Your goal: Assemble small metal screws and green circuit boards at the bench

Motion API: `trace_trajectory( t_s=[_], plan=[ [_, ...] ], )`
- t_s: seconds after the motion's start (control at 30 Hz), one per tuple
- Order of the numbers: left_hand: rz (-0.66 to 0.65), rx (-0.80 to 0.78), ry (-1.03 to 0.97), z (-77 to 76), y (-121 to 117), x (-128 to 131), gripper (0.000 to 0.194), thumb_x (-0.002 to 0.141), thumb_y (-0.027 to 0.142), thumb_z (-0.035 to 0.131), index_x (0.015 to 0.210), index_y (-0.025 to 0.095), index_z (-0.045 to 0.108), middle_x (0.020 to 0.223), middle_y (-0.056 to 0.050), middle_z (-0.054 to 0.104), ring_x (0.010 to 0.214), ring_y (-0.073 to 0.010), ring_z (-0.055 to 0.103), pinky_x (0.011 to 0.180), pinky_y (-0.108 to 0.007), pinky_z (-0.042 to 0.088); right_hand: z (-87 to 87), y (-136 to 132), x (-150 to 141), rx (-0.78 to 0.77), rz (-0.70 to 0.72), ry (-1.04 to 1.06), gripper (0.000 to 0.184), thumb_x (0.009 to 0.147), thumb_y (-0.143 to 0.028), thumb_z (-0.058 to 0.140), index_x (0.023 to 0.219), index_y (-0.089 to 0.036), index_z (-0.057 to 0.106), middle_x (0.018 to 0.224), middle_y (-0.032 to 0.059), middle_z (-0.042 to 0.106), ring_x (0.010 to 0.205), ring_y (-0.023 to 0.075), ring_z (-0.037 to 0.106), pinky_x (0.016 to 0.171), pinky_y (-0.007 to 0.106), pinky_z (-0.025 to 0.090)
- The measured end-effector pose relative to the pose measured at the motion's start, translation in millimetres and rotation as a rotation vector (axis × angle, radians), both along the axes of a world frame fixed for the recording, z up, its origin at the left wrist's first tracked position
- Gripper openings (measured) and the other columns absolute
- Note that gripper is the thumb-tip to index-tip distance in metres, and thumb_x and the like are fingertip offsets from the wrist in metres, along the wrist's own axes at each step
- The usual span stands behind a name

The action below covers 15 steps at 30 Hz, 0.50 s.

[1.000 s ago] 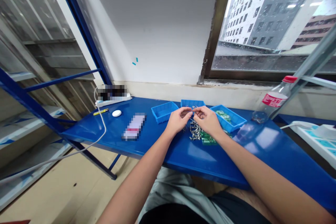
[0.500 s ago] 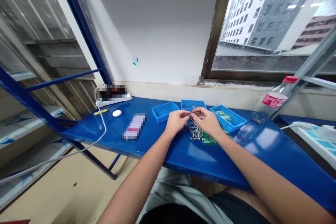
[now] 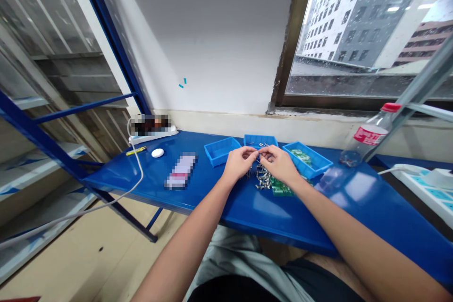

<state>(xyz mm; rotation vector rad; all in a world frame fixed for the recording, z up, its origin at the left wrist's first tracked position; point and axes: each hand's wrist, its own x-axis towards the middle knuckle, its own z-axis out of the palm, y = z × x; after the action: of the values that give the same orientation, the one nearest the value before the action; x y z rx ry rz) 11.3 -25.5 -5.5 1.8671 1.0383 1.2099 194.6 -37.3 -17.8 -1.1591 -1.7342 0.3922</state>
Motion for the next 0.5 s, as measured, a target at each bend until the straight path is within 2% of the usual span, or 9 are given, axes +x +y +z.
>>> trace_trajectory(
  t_s=[0.1,0.17,0.33,0.5],
  plan=[
    [0.003,-0.04,0.067,7.0,-4.7,-1.0,0.038,0.094,0.05,0.063,0.1,0.017,0.08,0.095,-0.008,0.082,0.085,-0.0224,0.077,0.079,-0.03,0.061,0.8,-0.3,0.8,0.02,-0.005,0.016,0.014,0.085,-0.028,0.065,0.094,-0.021,0.073,0.089,0.0051,0.072,0.076,0.0198,0.068,0.07,0.033,0.058],
    [-0.016,-0.05,0.104,9.2,-5.9,-1.8,0.041,0.095,0.052,0.062,0.101,0.017,0.082,0.09,-0.007,0.082,0.082,-0.0227,0.077,0.076,-0.029,0.06,-0.3,0.7,1.7,0.015,0.029,0.044,0.015,0.085,-0.027,0.065,0.096,-0.022,0.073,0.092,0.0051,0.073,0.079,0.0202,0.07,0.07,0.033,0.059],
    [-0.03,-0.028,0.119,3.4,-0.8,-3.2,0.028,0.092,0.036,0.067,0.11,0.017,0.08,0.1,-0.008,0.082,0.087,-0.0231,0.078,0.08,-0.031,0.06,-0.8,1.3,1.5,0.027,0.065,0.02,0.014,0.087,-0.026,0.062,0.094,-0.023,0.074,0.097,0.0052,0.076,0.085,0.0214,0.073,0.082,0.038,0.062],
    [-0.024,-0.012,0.071,-4.6,4.9,-3.0,0.023,0.088,0.034,0.074,0.103,0.019,0.081,0.098,-0.007,0.082,0.092,-0.0239,0.078,0.084,-0.033,0.062,0.9,-0.8,0.5,-0.049,0.029,0.093,0.017,0.088,-0.034,0.066,0.1,-0.022,0.072,0.095,0.0055,0.077,0.084,0.0218,0.074,0.076,0.036,0.062]
  ],
)
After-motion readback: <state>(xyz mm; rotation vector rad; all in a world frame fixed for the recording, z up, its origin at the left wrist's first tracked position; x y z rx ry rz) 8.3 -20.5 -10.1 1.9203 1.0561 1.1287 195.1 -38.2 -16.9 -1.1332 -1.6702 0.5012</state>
